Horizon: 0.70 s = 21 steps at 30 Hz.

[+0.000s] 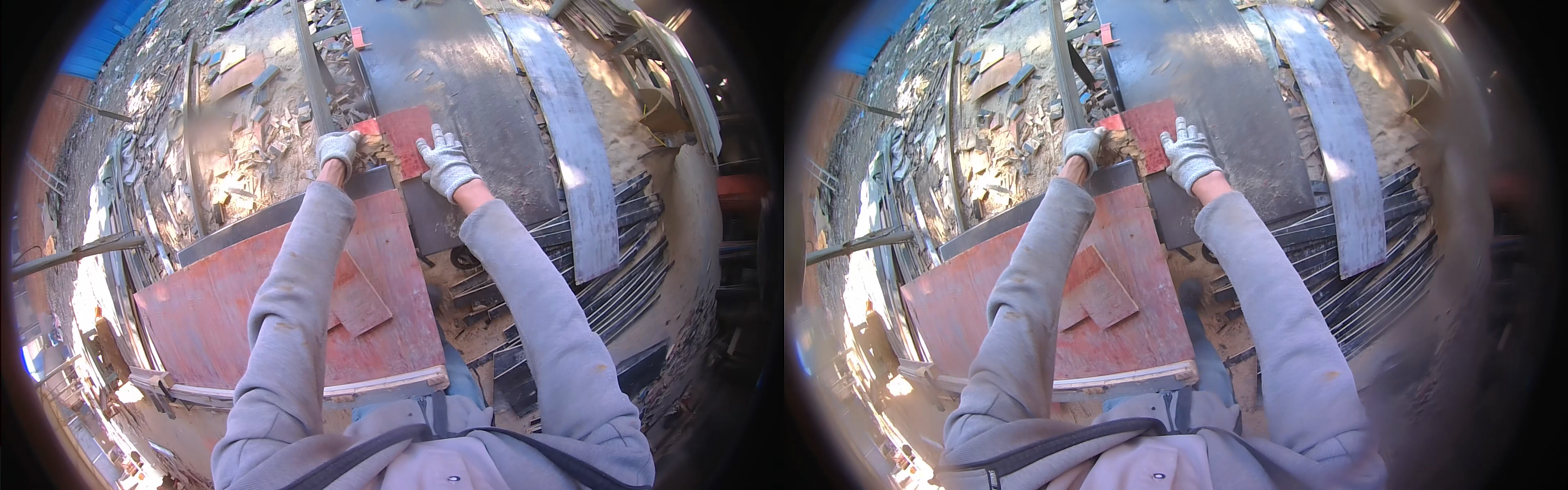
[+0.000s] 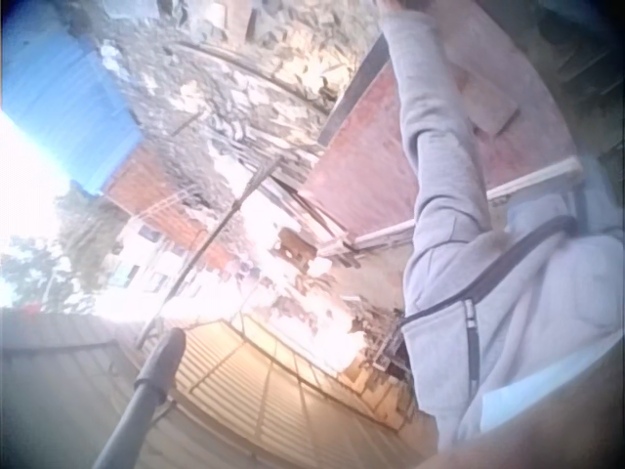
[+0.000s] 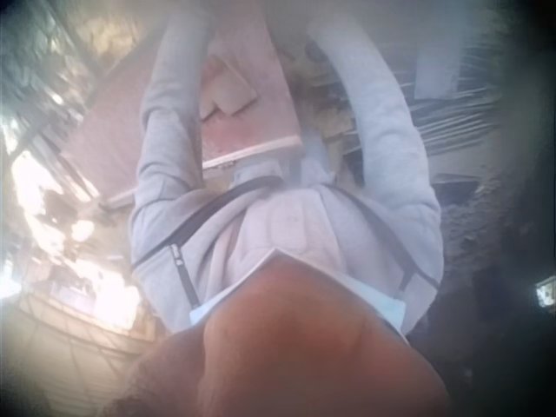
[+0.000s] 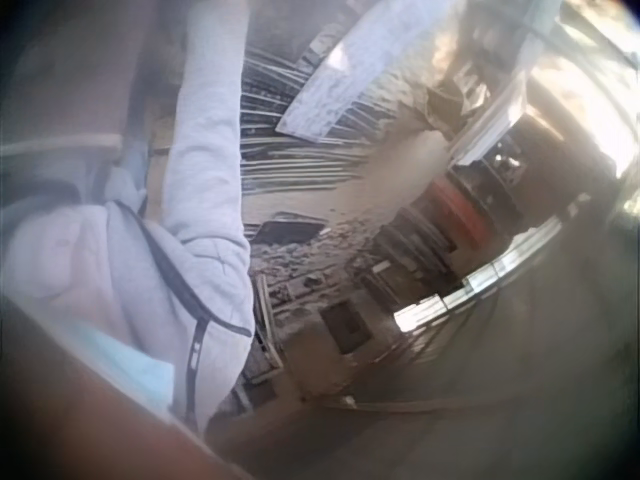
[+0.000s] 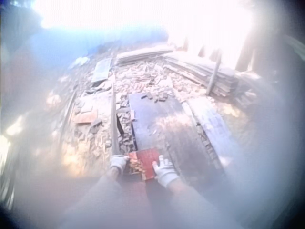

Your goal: The person picks up and inspects various metal sheets, including red and silver pieces, then places them into a metal cart. The person handles the sheets one at a time, turning them over and moving them from the ground into the cart.

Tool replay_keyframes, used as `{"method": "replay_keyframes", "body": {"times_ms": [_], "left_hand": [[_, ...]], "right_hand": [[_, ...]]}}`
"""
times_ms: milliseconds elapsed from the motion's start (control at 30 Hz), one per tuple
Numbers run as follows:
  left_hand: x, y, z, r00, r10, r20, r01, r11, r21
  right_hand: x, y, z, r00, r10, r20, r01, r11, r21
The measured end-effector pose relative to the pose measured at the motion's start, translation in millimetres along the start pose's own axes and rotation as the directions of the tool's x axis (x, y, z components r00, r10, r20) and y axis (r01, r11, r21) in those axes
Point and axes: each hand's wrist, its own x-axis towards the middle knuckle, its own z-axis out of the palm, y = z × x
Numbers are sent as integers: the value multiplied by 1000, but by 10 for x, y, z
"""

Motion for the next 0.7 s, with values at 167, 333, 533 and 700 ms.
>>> {"method": "replay_keyframes", "body": {"times_ms": [167, 333, 533, 700], "left_hand": [[358, 80, -445, 971, -50, -232, 88, 984, 156], [-238, -4, -1254, 885, 143, -442, -74, 983, 169], [-2086, -1445, -1237, 922, 368, -120, -246, 797, 551], [-3120, -1631, -1099, 955, 293, 45, -247, 702, 668]], "right_hand": [[357, -67, -155, 985, 169, -17, -168, 983, 70], [146, 35, -44, 969, 247, 12, -246, 960, 133], [-223, -185, -102, 821, 571, 28, -548, 772, 322], [-33, -629, -58, 649, 760, 45, -719, 592, 364]]}}
